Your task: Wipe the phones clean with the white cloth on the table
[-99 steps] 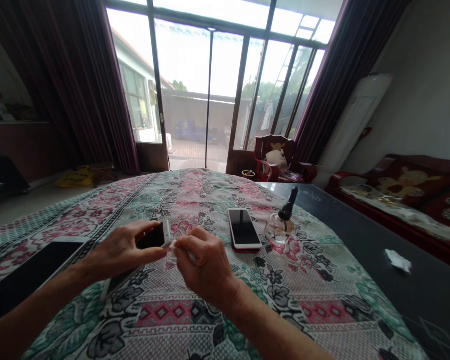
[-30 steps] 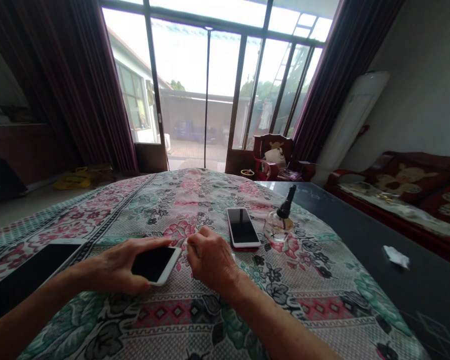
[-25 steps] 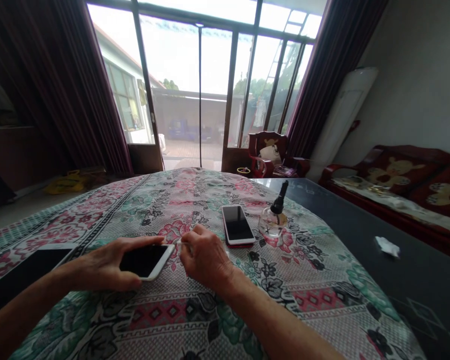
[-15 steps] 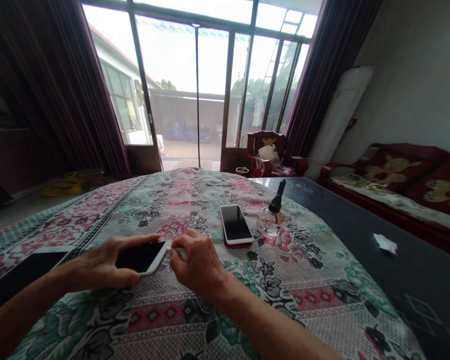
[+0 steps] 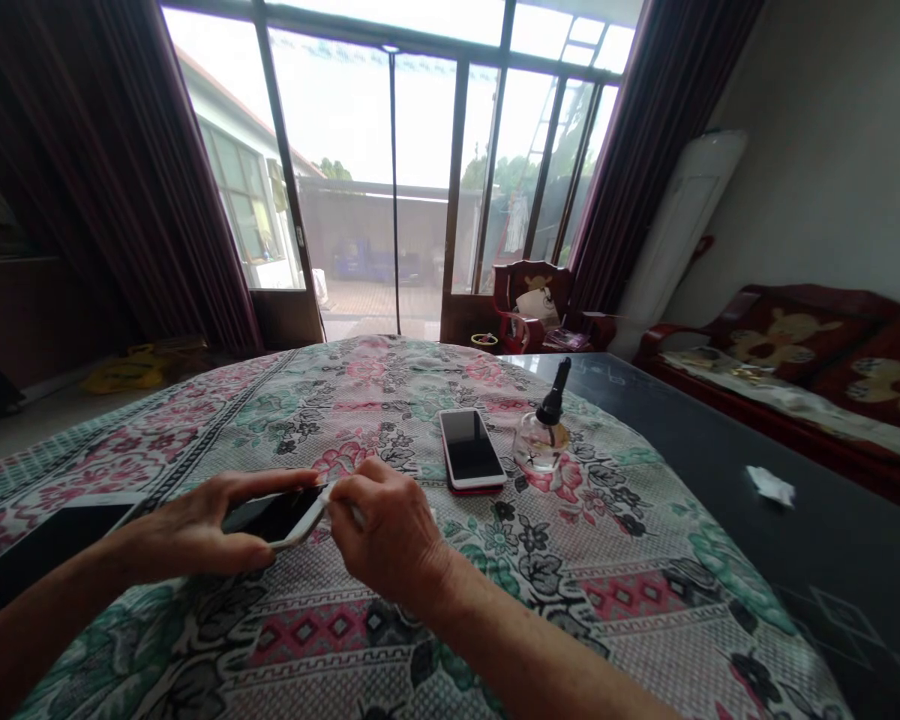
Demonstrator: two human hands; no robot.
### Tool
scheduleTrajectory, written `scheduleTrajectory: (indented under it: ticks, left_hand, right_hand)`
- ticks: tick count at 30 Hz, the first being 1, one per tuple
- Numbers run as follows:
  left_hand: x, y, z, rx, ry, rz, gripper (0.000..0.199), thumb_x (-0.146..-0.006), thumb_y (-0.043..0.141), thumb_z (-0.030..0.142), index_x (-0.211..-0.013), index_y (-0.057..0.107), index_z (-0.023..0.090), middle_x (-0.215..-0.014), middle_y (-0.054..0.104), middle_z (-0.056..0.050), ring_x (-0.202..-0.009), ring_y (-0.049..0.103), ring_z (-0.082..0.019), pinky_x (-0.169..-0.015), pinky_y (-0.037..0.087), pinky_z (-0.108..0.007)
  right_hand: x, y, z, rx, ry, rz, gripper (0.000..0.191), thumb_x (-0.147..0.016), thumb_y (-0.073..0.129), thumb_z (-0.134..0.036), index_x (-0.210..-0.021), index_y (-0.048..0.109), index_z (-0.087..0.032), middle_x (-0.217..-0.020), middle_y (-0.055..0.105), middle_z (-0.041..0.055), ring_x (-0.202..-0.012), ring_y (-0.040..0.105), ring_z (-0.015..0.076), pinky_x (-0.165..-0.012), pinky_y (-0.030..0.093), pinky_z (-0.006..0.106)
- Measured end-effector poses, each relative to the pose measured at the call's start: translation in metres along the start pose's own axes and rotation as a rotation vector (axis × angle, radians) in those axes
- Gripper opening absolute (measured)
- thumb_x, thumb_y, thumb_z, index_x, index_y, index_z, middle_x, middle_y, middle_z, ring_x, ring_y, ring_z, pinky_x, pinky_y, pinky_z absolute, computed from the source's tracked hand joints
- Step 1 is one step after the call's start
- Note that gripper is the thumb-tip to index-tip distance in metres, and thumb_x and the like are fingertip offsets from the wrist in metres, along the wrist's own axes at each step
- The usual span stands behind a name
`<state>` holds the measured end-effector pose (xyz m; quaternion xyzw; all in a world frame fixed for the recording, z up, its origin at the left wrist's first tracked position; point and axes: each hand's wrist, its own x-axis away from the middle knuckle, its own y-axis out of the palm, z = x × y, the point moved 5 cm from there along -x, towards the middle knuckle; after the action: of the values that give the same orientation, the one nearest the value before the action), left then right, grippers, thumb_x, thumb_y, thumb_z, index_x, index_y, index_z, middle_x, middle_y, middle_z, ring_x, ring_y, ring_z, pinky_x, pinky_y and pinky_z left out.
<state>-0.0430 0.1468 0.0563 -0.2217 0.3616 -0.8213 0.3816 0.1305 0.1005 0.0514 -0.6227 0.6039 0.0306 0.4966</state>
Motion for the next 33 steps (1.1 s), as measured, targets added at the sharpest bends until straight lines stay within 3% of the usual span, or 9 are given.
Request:
scheduleTrajectory:
  ticks: [8, 12, 19, 23, 26, 33]
  left_hand:
    - [0.001, -0.003, -0.003, 0.006, -0.008, 0.002, 0.065, -0.066, 0.063, 0.03, -0.13, 0.053, 0.029, -0.127, 0.061, 0.001, -0.116, 0.055, -0.027, -0.099, 0.043, -0.036]
    - [0.001, -0.005, -0.002, 0.011, 0.017, 0.007, 0.064, -0.066, 0.064, 0.03, -0.129, 0.054, 0.028, -0.127, 0.061, 0.001, -0.117, 0.054, -0.029, -0.1, 0.042, -0.038]
    - [0.001, -0.011, -0.003, 0.118, 0.076, 0.024, 0.066, -0.068, 0.062, 0.033, -0.132, 0.051, 0.026, -0.13, 0.059, 0.0, -0.121, 0.051, -0.029, -0.104, 0.039, -0.039]
    - [0.001, -0.013, -0.007, 0.177, 0.074, 0.026, 0.066, -0.067, 0.062, 0.033, -0.132, 0.051, 0.024, -0.129, 0.06, -0.001, -0.123, 0.049, -0.028, -0.105, 0.038, -0.039]
    - [0.0, -0.012, -0.007, 0.197, 0.081, 0.015, 0.066, -0.066, 0.063, 0.033, -0.13, 0.053, 0.023, -0.13, 0.059, -0.002, -0.122, 0.05, -0.028, -0.104, 0.039, -0.038]
    - [0.0, -0.007, -0.003, 0.24, 0.122, -0.041, 0.062, -0.069, 0.06, 0.034, -0.13, 0.052, 0.028, -0.13, 0.058, 0.001, -0.119, 0.052, -0.027, -0.102, 0.041, -0.038]
  right_hand:
    - [0.001, 0.001, -0.008, -0.015, -0.089, -0.047, 0.017, -0.087, 0.047, -0.02, -0.086, 0.064, -0.017, -0.083, 0.06, 0.0047, -0.075, 0.057, 0.0118, -0.07, 0.05, 0.025]
    - [0.001, 0.001, -0.003, -0.004, -0.052, -0.014, 0.015, -0.086, 0.049, -0.019, -0.085, 0.064, -0.017, -0.08, 0.059, 0.0042, -0.072, 0.057, 0.0122, -0.068, 0.049, 0.026]
    - [0.006, 0.011, -0.009, 0.016, -0.091, -0.112, 0.017, -0.084, 0.047, -0.016, -0.082, 0.064, -0.018, -0.079, 0.059, 0.004, -0.072, 0.056, 0.0127, -0.065, 0.049, 0.026]
    - [0.0, -0.001, -0.003, 0.014, -0.005, 0.012, 0.011, -0.079, 0.052, -0.018, -0.081, 0.063, -0.018, -0.079, 0.06, 0.0041, -0.07, 0.056, 0.0134, -0.063, 0.049, 0.027]
    - [-0.005, -0.011, -0.004, -0.015, -0.024, 0.107, 0.011, -0.08, 0.053, -0.018, -0.086, 0.062, -0.02, -0.082, 0.06, 0.0034, -0.074, 0.058, 0.0138, -0.066, 0.05, 0.028]
    - [-0.008, -0.018, -0.008, -0.045, -0.07, 0.172, 0.018, -0.084, 0.051, -0.013, -0.097, 0.061, -0.023, -0.096, 0.057, 0.0035, -0.089, 0.057, 0.0138, -0.078, 0.05, 0.028]
